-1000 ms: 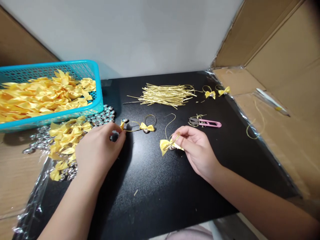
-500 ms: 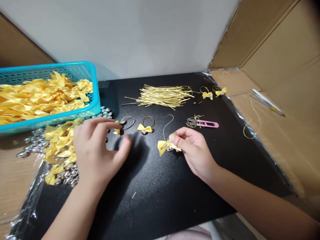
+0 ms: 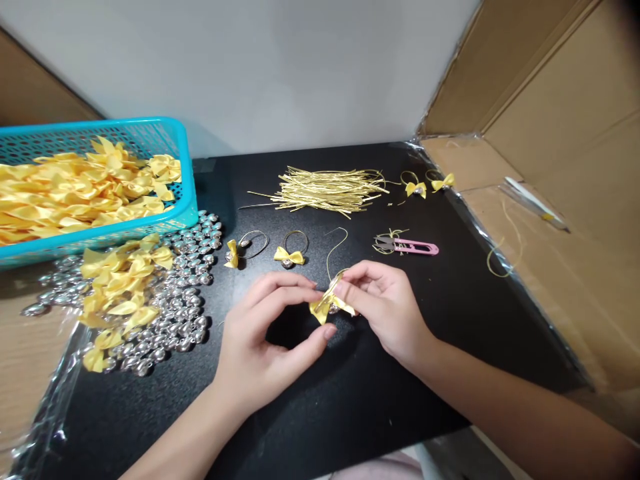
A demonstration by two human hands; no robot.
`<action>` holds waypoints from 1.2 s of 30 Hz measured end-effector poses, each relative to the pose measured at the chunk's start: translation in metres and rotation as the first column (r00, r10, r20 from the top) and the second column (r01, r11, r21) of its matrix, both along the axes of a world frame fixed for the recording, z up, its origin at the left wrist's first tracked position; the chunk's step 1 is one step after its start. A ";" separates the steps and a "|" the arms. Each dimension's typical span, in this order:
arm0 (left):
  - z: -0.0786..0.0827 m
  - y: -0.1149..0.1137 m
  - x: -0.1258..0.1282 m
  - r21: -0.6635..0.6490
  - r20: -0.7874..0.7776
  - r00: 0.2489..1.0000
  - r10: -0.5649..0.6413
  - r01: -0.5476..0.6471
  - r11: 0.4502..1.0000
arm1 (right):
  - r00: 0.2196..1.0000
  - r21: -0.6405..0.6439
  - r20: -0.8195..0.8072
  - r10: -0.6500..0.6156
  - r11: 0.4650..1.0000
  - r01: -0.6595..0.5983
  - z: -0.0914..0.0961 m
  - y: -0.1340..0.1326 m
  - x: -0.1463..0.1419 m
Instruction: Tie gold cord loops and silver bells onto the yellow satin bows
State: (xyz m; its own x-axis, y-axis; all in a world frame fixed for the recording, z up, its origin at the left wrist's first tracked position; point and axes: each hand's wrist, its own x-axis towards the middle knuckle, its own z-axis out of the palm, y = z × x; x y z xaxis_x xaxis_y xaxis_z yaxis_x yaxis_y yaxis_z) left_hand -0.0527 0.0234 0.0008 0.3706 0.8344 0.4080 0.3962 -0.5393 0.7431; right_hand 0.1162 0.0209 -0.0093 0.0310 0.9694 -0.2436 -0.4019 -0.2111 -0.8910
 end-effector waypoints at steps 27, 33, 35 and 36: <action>0.000 -0.002 0.005 -0.474 0.369 0.904 0.215 -0.016 0.881 | 0.734 0.571 0.628 -0.259 0.795 -0.207 0.007 -0.006 0.007; -0.006 -0.010 -0.001 -0.099 0.213 0.968 0.134 -0.115 0.988 | 0.493 0.648 0.745 -0.450 0.664 -0.373 0.008 -0.011 0.005; -0.006 -0.010 -0.001 -0.080 0.215 0.969 0.120 -0.105 0.991 | 0.481 0.669 0.732 -0.484 0.644 -0.370 0.008 -0.011 0.005; -0.005 -0.010 0.000 -0.087 0.229 0.966 0.122 -0.105 0.991 | 0.483 0.684 0.719 -0.500 0.633 -0.364 0.008 -0.011 0.005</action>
